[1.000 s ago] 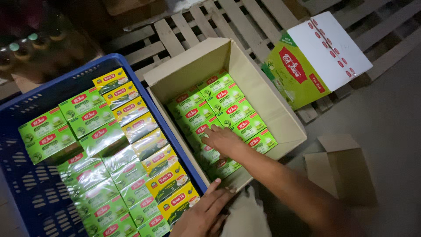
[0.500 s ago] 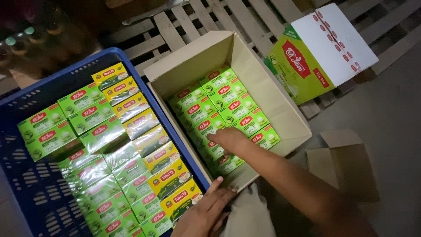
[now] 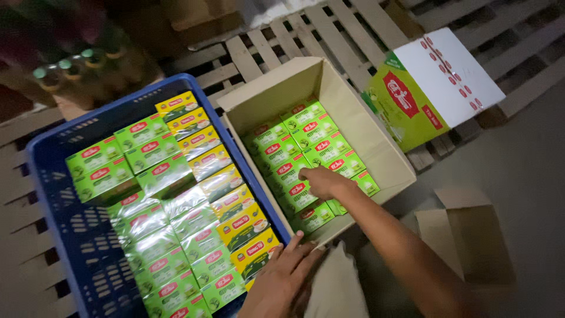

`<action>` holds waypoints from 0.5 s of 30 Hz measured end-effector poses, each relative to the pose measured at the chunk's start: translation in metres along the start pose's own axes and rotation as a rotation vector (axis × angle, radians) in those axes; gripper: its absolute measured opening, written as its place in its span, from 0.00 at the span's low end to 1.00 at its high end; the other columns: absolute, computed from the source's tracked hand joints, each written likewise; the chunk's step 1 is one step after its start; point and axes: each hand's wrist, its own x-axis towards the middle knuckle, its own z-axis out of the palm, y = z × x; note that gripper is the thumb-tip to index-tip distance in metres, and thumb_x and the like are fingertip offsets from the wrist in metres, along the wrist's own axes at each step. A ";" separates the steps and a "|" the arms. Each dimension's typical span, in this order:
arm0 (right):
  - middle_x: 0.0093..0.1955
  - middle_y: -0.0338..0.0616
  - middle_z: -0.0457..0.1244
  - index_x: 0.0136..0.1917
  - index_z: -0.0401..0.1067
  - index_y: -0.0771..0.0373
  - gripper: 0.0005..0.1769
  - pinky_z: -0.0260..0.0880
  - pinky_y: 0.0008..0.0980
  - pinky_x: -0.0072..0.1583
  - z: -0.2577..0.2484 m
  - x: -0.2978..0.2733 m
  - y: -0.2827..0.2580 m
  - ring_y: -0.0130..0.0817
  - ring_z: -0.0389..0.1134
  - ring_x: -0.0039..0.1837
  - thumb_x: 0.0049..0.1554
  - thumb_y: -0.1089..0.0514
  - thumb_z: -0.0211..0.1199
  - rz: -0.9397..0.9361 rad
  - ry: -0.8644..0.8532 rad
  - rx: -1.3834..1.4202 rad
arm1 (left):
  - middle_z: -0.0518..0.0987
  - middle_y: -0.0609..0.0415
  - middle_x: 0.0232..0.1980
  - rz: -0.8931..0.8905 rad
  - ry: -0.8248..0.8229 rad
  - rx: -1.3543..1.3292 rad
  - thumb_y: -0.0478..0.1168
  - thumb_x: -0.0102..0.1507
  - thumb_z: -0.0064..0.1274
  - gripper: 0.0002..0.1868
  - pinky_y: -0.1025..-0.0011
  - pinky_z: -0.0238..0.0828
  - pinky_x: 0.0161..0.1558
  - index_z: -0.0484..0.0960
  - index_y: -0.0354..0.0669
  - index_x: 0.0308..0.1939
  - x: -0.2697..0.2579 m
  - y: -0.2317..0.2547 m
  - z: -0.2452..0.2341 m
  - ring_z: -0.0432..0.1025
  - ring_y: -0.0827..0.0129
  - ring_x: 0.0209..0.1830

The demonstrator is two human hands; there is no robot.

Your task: The person transfers small green and yellow boxes from a blue basket on their lap into a cardboard box. They pick up the boxes one by one and place them neatly in rows inside the cardboard box.

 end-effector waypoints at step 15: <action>0.64 0.43 0.75 0.70 0.74 0.49 0.20 0.74 0.37 0.60 0.011 -0.092 -0.099 0.41 0.80 0.56 0.66 0.50 0.60 -0.057 0.723 0.743 | 0.77 0.49 0.74 -0.373 0.166 0.010 0.52 0.70 0.63 0.33 0.56 0.68 0.66 0.72 0.55 0.78 -0.171 -0.057 -0.030 0.73 0.50 0.70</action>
